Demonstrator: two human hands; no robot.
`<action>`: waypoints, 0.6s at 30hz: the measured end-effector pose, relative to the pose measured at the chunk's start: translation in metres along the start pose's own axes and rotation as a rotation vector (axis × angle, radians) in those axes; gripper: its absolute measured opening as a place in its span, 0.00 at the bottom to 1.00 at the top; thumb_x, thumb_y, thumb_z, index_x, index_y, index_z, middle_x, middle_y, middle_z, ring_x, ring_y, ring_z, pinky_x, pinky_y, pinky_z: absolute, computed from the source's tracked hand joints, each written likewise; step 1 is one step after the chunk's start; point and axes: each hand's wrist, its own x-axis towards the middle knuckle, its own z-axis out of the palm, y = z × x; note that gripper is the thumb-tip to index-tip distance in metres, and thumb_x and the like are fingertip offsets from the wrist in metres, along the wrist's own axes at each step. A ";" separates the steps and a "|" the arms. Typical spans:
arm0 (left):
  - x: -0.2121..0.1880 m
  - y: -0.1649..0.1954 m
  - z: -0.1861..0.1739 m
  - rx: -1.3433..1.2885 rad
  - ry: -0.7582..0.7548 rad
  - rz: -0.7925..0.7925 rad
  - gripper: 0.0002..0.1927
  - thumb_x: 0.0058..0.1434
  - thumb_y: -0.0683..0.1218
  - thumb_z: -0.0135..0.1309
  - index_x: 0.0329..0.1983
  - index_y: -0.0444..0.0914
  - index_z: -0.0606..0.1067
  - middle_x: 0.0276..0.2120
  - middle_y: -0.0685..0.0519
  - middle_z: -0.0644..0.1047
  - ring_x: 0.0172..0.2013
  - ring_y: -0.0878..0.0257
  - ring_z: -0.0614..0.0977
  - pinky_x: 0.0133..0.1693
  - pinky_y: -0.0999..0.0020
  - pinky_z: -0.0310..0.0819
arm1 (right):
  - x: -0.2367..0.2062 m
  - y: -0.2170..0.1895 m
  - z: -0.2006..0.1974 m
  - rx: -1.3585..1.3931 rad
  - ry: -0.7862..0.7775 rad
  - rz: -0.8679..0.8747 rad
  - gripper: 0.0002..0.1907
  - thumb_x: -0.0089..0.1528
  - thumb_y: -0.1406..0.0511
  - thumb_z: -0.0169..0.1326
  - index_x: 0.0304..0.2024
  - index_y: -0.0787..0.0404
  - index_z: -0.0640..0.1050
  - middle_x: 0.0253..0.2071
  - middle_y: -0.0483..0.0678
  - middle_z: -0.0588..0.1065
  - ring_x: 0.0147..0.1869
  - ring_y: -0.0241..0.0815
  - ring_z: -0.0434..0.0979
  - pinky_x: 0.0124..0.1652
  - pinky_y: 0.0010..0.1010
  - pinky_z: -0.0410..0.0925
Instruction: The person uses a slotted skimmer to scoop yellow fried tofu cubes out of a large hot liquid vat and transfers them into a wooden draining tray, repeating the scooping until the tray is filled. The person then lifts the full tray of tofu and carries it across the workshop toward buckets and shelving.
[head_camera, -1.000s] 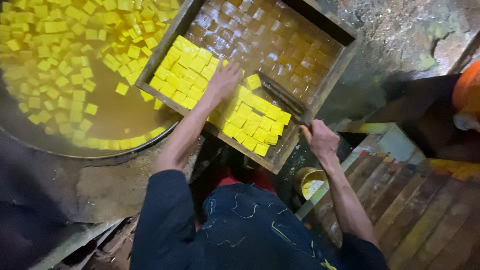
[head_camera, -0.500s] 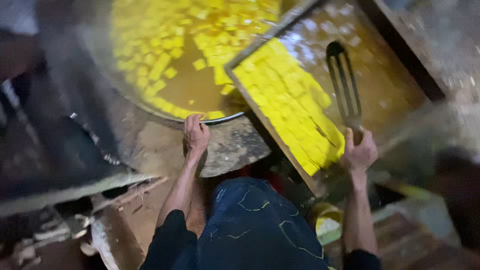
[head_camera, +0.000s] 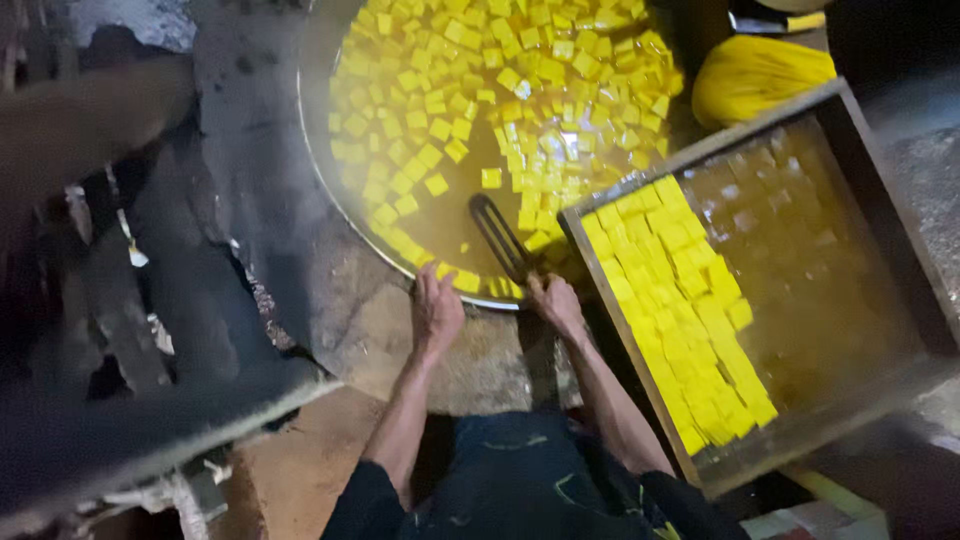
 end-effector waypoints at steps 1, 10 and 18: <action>0.005 -0.003 0.002 0.034 0.044 0.101 0.19 0.58 0.43 0.50 0.53 0.36 0.76 0.62 0.38 0.70 0.65 0.40 0.67 0.65 0.45 0.61 | 0.010 -0.007 0.000 -0.065 -0.005 0.057 0.30 0.65 0.44 0.51 0.46 0.65 0.79 0.43 0.67 0.78 0.50 0.67 0.79 0.47 0.54 0.70; 0.019 -0.016 0.016 -0.084 -0.131 0.042 0.21 0.60 0.49 0.57 0.53 0.34 0.76 0.67 0.37 0.65 0.70 0.40 0.61 0.67 0.44 0.56 | 0.122 -0.063 0.030 -0.090 0.182 -0.104 0.25 0.65 0.48 0.55 0.45 0.65 0.76 0.38 0.64 0.79 0.44 0.68 0.78 0.42 0.56 0.70; 0.021 -0.021 0.019 -0.151 -0.207 -0.025 0.20 0.60 0.50 0.57 0.52 0.36 0.77 0.68 0.39 0.65 0.70 0.41 0.61 0.65 0.44 0.57 | 0.185 -0.135 0.055 -0.062 0.122 -0.161 0.25 0.64 0.46 0.56 0.41 0.63 0.80 0.33 0.60 0.79 0.37 0.61 0.80 0.37 0.51 0.70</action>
